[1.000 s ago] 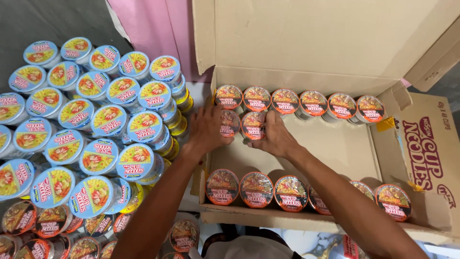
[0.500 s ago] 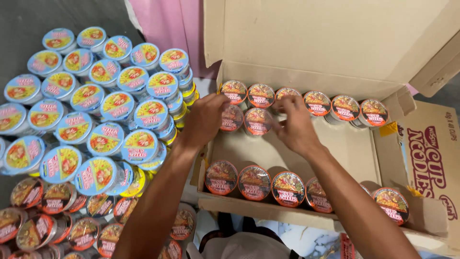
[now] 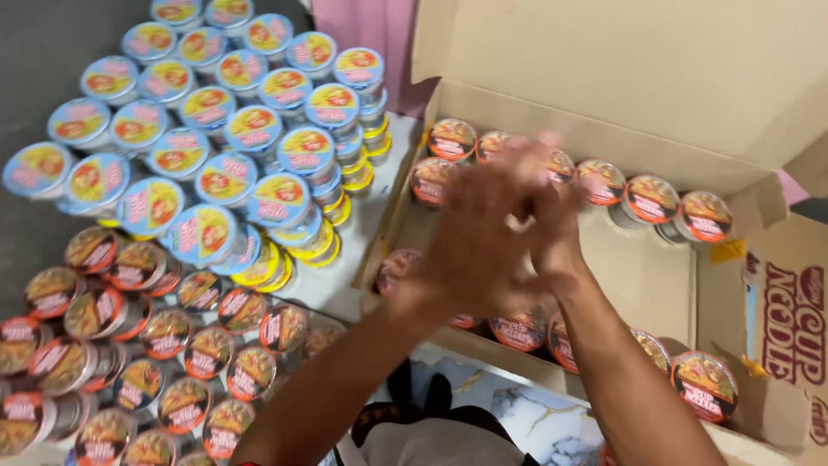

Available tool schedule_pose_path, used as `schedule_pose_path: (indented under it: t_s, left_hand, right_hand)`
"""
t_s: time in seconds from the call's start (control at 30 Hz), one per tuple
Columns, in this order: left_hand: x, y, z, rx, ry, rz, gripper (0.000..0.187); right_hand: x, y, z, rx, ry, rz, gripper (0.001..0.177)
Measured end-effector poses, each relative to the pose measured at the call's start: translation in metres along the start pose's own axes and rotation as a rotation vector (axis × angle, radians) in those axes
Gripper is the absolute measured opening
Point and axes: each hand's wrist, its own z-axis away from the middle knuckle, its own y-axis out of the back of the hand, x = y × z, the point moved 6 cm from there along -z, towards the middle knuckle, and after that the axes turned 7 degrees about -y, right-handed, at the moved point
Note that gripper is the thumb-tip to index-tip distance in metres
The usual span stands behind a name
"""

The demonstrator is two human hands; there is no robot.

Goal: The person packs instant noodle cups into a cardboard box. They pick up pairs of noodle cups from a large stack on the floor and place them into the box, arranging them in neat rows.

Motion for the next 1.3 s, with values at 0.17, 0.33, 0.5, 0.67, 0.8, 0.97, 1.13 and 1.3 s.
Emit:
schedule_pose_path:
  t_s: [0.17,0.33,0.5,0.67,0.8,0.97,1.13,1.3]
  left_hand:
    - [0.038,-0.01,0.01,0.03,-0.026,-0.04,0.062]
    - [-0.006,0.007,0.034,-0.068,-0.02,-0.523,0.054]
    - [-0.051,0.089,0.074,0.208,0.481,-0.702,0.049]
    - [-0.068,0.141,0.151,0.337,0.578,-0.766,0.045]
    - [-0.057,0.188,0.207,0.345,0.632,-0.774,0.044]
    - [-0.043,0.257,0.279,0.368,0.707,-0.958,0.039]
    - [-0.018,0.323,0.346,0.408,0.717,-1.03,0.025]
    - [0.0,0.373,0.419,0.446,0.823,-1.087,0.022]
  right_hand:
    - [-0.125,-0.077,0.051,-0.586,-0.092,-0.63,0.074]
    - [-0.241,-0.118,0.118,-1.082,-0.243,-1.149,0.104]
    - [-0.241,-0.139,0.119,-0.833,-0.12,-0.698,0.093]
    - [-0.23,-0.19,0.119,-0.967,-0.051,-0.634,0.066]
    - [-0.208,-0.253,0.121,-0.989,-0.079,-0.548,0.044]
    - [-0.193,-0.341,0.14,-1.043,-0.105,-0.364,0.041]
    - [-0.202,-0.428,0.166,-1.089,-0.01,-0.259,0.055]
    - [-0.197,-0.503,0.19,-1.041,0.182,0.013,0.07]
